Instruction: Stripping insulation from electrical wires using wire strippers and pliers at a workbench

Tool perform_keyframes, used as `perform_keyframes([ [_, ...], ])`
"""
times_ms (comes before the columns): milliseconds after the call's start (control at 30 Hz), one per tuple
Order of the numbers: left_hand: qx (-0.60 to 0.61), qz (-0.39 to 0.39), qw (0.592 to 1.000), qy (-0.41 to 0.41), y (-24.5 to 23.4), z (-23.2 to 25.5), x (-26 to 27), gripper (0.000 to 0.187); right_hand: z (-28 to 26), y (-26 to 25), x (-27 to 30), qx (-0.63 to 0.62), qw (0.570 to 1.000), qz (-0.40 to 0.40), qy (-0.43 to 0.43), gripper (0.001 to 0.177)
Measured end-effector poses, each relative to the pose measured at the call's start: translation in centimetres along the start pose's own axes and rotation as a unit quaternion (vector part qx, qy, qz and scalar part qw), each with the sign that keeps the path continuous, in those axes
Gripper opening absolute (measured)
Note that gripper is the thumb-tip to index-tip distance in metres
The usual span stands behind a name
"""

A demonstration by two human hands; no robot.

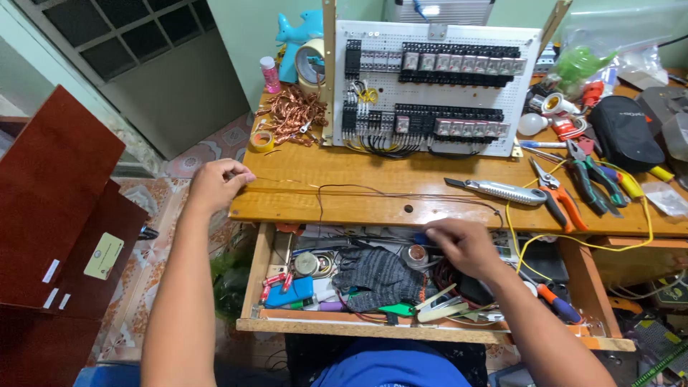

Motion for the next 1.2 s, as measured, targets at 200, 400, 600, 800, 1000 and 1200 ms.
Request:
perform_keyframes([
  [200, 0.044, 0.021, 0.999, -0.002, 1.6, -1.5, -0.8, 0.011, 1.6, -5.0, -1.7, 0.271, 0.944, 0.153, -0.106, 0.036],
  [400, 0.098, 0.046, 0.994, -0.013, 0.9, -3.6, 0.0, 0.013, 2.4, -3.9, -1.5, 0.308, 0.948, 0.074, 0.031, 0.041],
  [600, 0.135, 0.047, 0.989, -0.029, 0.7, -2.9, 1.5, 0.013, 4.2, -4.4, -2.0, 0.350, 0.930, -0.017, 0.113, 0.041],
  [800, 0.136, 0.070, 0.988, -0.033, 1.6, -5.8, 2.2, 0.012, 4.4, -4.2, -2.0, 0.315, 0.940, -0.019, 0.133, 0.028],
  [1000, 0.064, 0.072, 0.995, -0.025, 1.2, -5.0, 2.1, 0.009, 7.8, -5.1, -1.8, 0.299, 0.949, 0.099, 0.014, 0.010],
  [1200, 0.029, 0.083, 0.995, 0.052, -3.1, 3.5, 2.4, 0.010, 1.1, -10.0, -0.7, 0.136, 0.980, 0.142, -0.041, 0.005],
])
Point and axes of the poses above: each hand's wrist, its own x-axis away from the middle knuckle, its own y-axis out of the palm, z = x × y, the point moved 5 cm from there along -x, towards the middle knuckle, and after that the axes turned 2 degrees about -x, right-handed, at the moved point
